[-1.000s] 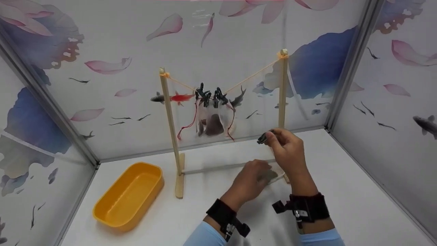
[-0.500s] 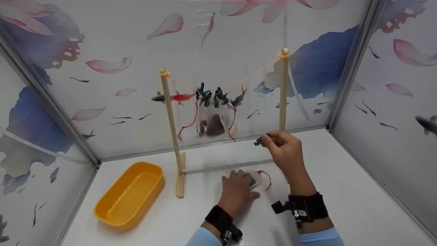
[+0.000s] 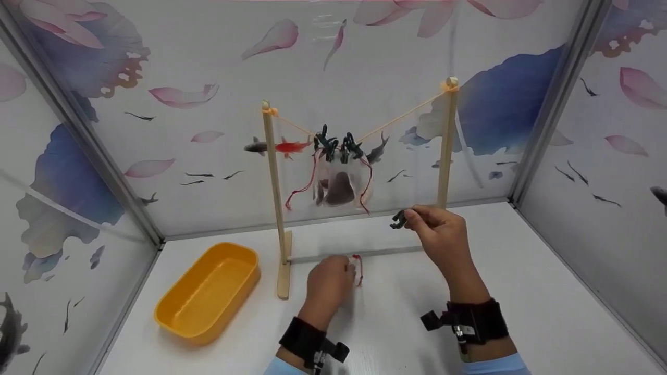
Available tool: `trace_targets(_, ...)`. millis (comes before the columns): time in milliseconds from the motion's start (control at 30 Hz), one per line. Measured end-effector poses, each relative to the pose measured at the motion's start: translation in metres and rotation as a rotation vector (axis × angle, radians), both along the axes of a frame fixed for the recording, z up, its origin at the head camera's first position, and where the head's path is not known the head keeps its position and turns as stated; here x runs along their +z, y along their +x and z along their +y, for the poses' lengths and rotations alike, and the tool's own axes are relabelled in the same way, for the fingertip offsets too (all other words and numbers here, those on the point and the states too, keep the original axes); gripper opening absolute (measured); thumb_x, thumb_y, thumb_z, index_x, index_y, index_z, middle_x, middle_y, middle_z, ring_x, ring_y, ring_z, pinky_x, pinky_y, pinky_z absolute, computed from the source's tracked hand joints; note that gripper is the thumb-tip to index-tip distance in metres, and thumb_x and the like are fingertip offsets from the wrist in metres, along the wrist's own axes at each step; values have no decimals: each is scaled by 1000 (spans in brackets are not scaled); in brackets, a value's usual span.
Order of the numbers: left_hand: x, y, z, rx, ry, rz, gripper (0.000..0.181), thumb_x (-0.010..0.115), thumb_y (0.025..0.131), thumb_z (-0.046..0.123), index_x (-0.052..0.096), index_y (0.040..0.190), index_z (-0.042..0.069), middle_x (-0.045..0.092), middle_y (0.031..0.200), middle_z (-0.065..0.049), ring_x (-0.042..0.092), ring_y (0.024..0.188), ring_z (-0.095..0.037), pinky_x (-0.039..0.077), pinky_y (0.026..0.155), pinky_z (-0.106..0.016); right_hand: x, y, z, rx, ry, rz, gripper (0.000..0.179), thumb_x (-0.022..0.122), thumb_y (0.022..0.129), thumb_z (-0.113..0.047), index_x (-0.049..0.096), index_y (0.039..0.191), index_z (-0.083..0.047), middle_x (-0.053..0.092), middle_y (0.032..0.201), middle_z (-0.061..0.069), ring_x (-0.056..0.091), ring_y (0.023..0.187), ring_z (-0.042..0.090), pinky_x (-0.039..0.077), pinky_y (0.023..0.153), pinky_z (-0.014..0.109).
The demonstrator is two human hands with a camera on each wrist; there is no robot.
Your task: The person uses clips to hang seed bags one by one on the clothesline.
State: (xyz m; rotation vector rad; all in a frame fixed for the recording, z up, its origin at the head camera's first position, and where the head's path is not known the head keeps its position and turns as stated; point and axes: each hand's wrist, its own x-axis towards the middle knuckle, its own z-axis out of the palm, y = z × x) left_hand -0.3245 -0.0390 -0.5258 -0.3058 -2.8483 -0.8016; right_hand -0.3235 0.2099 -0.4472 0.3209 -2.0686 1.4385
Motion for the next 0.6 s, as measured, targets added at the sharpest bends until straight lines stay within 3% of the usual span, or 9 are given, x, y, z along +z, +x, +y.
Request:
trace_targets(200,40,-4,-47,174,297,57,19,75,111,26,87,104,13,78,88,-1,66,77,-16,57,69,-36,5,2,-3,73,-107,33,9,82,105,-8,89,110,-5,87,97,16,83,84,8,67,82,21)
trace_targets(333,62,-2,-71,253,459,122,22,73,113,25,86,114,7,79,94,-7,68,82,-22,64,75,-35,14,1,-6,97,-89,40,10,80,105,-6,89,111,-4,86,96,15,81,84,7,66,81,20)
trace_targets(467,91,-4,-89,264,483,254,27,70,115,26,84,118,4,79,100,-12,68,87,-27,66,81,-38,41,-8,-11,113,-35,80,13,78,107,-5,88,114,-1,84,95,16,78,83,5,64,80,17)
trace_targets(600,129,-16,-99,255,457,364,30,70,116,30,84,120,4,80,101,-11,70,86,-27,66,80,-37,87,-23,-23,150,36,150,16,76,108,-6,87,117,2,83,94,18,76,82,8,62,76,17)
